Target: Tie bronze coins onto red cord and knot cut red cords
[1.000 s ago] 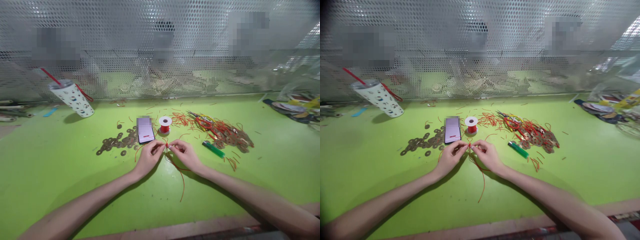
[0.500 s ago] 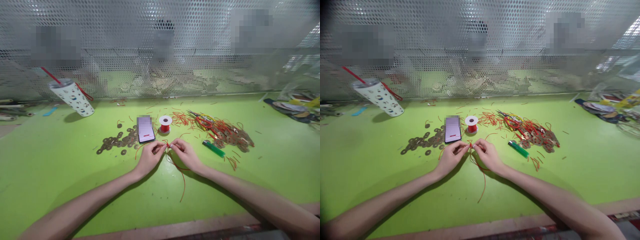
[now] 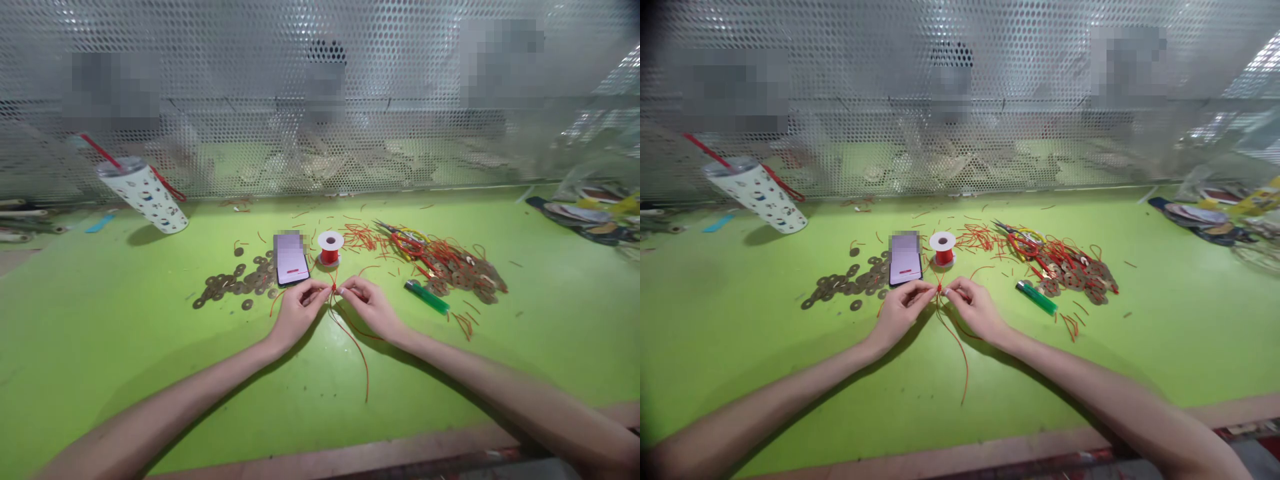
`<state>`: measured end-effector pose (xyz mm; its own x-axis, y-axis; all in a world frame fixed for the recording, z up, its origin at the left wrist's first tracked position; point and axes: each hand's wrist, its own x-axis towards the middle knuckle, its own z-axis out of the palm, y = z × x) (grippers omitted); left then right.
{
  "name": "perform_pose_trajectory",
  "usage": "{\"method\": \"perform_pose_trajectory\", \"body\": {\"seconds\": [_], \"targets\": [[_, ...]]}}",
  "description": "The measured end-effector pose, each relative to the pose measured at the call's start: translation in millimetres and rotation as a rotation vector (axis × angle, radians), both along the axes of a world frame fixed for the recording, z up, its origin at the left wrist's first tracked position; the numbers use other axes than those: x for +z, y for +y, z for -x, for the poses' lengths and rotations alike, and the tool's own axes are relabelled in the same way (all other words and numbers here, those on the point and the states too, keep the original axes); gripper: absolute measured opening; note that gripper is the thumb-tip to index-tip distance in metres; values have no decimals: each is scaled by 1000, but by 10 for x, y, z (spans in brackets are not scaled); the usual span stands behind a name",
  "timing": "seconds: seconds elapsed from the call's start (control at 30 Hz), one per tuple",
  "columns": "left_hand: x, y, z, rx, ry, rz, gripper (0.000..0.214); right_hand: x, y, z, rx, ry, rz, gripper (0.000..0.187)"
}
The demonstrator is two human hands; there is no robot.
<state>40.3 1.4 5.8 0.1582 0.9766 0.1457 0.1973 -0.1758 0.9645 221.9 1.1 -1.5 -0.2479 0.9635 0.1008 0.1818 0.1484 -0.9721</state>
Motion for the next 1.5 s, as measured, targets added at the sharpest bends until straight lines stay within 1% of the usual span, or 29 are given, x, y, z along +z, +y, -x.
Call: {"method": "perform_pose_trajectory", "body": {"seconds": [0.2, 0.37, 0.53, 0.73, 1.07, 1.3, 1.5], "targets": [[25, 7, 0, -12, -73, 60, 20, 30, 6, 7, -13, 31, 8, 30], [56, 19, 10, -84, -106, 164, 23, 38, 3, 2, -37, 18, 10, 31], [45, 14, -17, -76, -90, 127, 24, 27, -8, 0, -40, 23, 22, 31], [10, 20, -36, -65, -116, 149, 25, 30, -24, 7, -7, 6, 13, 28], [58, 10, -32, -126, -140, 182, 25, -1, -5, 12, -29, 14, -2, 28], [13, 30, -21, -103, -113, 148, 29, -12, -19, 26, -36, -1, -15, 29], [7, 30, -21, -97, -100, 161, 32, -18, -19, 27, -16, -9, -36, 27]]}}
